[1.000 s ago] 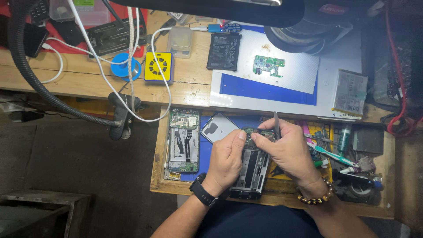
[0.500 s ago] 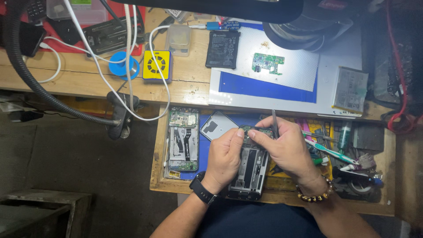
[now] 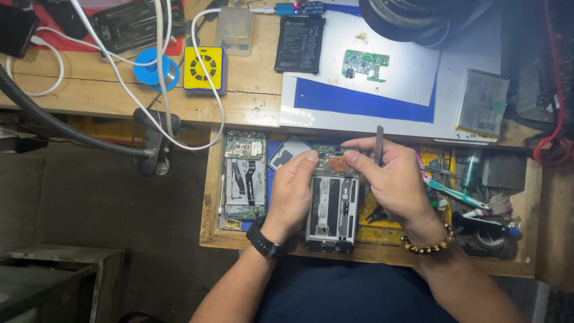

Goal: The person cleans the back of a disassembled smartphone with a toothbrush and then uses tweezers to remove small components from the device's interior. The person handles the phone and tools on a cluttered workbench.

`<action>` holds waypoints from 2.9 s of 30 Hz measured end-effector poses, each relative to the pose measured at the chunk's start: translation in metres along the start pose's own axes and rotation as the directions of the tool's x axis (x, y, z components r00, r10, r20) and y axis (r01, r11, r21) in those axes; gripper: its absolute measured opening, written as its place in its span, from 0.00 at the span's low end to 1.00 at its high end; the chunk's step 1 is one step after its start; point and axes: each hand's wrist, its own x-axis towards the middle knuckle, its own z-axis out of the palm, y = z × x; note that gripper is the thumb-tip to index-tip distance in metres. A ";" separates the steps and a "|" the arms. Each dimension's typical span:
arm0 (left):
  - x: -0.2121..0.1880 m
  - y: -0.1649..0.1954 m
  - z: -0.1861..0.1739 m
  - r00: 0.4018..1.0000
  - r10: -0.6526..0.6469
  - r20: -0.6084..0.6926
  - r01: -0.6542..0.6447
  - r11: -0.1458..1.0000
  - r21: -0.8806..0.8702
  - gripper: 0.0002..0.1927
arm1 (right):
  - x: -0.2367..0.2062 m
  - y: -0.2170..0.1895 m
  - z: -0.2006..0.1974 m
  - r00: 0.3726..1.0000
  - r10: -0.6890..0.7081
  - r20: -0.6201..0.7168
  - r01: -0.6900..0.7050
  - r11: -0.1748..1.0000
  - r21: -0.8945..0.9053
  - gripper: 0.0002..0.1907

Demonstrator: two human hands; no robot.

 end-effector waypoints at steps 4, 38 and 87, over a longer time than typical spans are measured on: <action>-0.003 0.001 -0.007 0.983 -0.142 0.118 0.169 0.949 -0.268 0.20 | 0.006 0.002 -0.005 1.000 -0.014 -0.002 0.014 1.000 0.012 0.11; -0.055 0.047 -0.004 0.940 0.309 0.147 -0.330 0.707 0.626 0.36 | -0.001 -0.008 -0.019 0.952 -0.254 -0.170 0.282 0.945 0.168 0.09; -0.023 0.017 -0.013 0.868 -0.117 0.482 0.479 0.450 -0.753 0.38 | -0.021 -0.019 -0.026 0.925 -0.377 -0.043 0.296 0.788 -0.540 0.16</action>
